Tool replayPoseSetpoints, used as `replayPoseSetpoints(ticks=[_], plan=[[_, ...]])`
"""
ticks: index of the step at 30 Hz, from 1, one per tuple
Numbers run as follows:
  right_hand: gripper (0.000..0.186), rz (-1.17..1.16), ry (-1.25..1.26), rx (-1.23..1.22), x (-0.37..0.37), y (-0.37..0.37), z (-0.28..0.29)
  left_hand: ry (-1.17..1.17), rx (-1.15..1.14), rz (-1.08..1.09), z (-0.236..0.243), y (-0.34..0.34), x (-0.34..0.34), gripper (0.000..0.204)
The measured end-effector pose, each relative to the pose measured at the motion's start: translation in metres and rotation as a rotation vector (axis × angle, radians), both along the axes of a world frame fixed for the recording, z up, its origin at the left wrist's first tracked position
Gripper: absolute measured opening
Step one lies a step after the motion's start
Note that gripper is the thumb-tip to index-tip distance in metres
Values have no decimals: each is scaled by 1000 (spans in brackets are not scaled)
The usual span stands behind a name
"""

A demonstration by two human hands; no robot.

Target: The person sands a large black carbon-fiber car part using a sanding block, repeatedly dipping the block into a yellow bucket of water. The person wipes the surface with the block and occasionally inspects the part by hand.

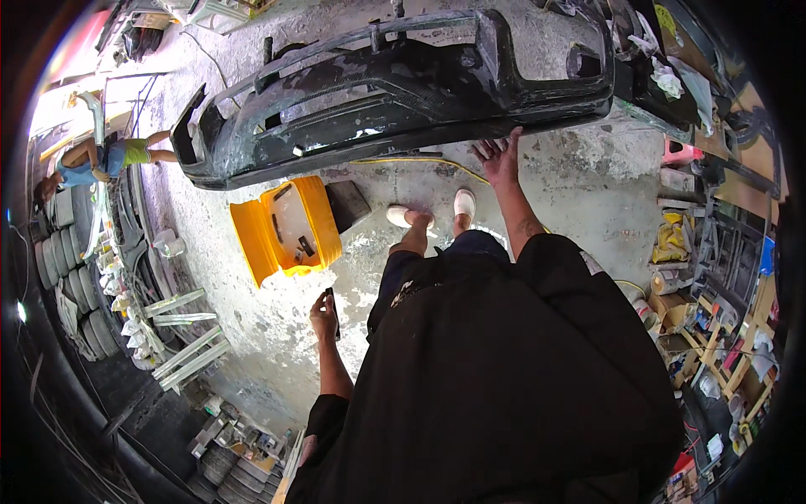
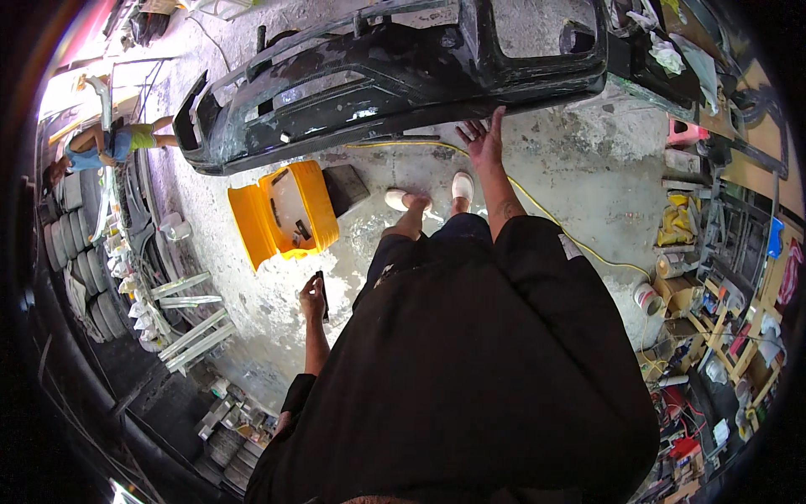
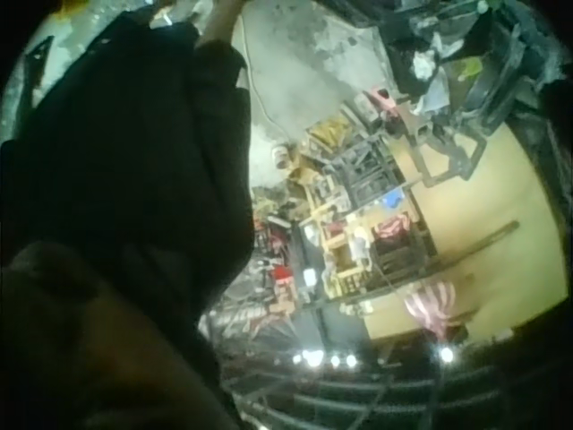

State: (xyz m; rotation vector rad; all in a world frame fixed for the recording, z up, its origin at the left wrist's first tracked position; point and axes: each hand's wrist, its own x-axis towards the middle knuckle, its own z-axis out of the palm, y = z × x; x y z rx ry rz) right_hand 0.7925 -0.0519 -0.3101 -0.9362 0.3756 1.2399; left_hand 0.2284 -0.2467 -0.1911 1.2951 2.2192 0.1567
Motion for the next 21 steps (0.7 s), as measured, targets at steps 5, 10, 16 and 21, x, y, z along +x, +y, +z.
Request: replayPoseSetpoints(ticks=[5,10,16,21], plan=[[98,-5,4,104,1,20,13,-80,-35,24,1,10,1,33],[101,-46,-38,112,-1,16,7,-13,56,-47,33,62,-24,35],[95,-131,-90,12,-58,23,27,-45,326,-124,69,183,-57,34],[90,-161,-138,-22,-84,9,18,-188,430,-185,103,307,-91,33]])
